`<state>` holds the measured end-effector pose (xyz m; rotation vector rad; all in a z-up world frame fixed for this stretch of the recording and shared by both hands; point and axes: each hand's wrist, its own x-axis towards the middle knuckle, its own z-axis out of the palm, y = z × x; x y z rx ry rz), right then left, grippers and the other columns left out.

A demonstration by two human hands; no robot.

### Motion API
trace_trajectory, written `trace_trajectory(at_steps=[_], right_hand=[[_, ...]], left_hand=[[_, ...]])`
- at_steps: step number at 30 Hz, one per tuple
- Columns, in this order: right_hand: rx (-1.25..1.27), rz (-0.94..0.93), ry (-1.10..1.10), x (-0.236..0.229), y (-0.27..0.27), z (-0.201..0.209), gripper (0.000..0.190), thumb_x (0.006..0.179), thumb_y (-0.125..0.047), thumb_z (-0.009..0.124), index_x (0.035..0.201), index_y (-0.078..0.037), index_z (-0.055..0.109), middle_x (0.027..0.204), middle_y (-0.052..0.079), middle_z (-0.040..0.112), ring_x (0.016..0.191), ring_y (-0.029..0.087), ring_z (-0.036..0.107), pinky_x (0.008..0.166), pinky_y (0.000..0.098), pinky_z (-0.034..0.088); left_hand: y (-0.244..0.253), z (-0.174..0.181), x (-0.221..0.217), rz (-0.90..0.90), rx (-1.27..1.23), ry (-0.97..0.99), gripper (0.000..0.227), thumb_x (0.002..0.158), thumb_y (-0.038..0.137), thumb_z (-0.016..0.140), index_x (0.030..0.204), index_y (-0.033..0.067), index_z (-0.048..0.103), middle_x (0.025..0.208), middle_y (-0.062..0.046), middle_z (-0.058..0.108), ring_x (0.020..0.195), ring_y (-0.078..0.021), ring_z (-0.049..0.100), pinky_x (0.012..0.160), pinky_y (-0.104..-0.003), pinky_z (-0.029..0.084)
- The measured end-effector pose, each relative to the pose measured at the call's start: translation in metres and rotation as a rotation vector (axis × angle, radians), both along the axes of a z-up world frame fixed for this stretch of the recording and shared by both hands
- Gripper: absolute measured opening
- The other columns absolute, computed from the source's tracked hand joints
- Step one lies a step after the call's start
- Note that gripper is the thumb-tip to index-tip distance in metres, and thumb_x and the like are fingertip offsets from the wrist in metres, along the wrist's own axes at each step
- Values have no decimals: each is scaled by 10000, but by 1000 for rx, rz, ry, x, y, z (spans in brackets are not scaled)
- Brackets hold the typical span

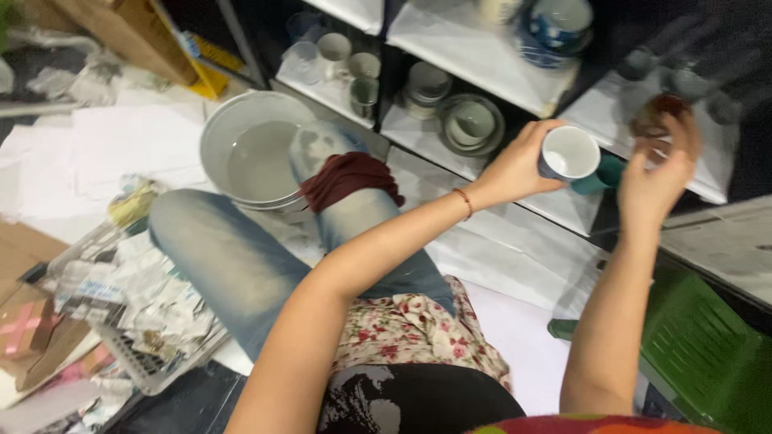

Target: The person washes various cups and mugs in a bucket of water and dries them with a cloth. The person rinses each item, wipes it dry, and places it on a nearby shelf.

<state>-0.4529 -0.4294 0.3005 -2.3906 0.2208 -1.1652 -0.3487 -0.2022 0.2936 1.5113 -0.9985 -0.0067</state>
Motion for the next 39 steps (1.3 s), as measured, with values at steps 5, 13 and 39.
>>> trace_trajectory(at_steps=[5, 13, 39], right_hand=[[-212, -137, -46, -13, 41, 20, 475, 1033, 114, 597, 1481, 43, 455, 1591, 263, 334, 1255, 303, 680, 1063, 329, 621], [251, 356, 137, 3, 193, 32, 284, 1182, -147, 441, 1382, 32, 532, 1378, 151, 547, 1310, 245, 574, 1124, 391, 467], [-507, 693, 1175, 355, 578, -241, 565, 832, 17, 587, 1369, -160, 596, 1151, 261, 688, 1053, 440, 663, 870, 529, 542]], left_hand=[[29, 13, -1, 16, -50, -16, 862, 670, 158, 907, 1398, 83, 453, 1309, -176, 546, 1240, -376, 589, 1049, -404, 506], [147, 53, -12, 71, 67, -58, 866, 669, 239, 923, 1377, 53, 460, 1284, -193, 558, 1242, -417, 566, 1054, -449, 477], [506, -320, 244, 623, 921, 660, 557, 829, 74, 621, 1376, -24, 577, 1366, -306, 593, 1266, -426, 596, 1072, -448, 489]])
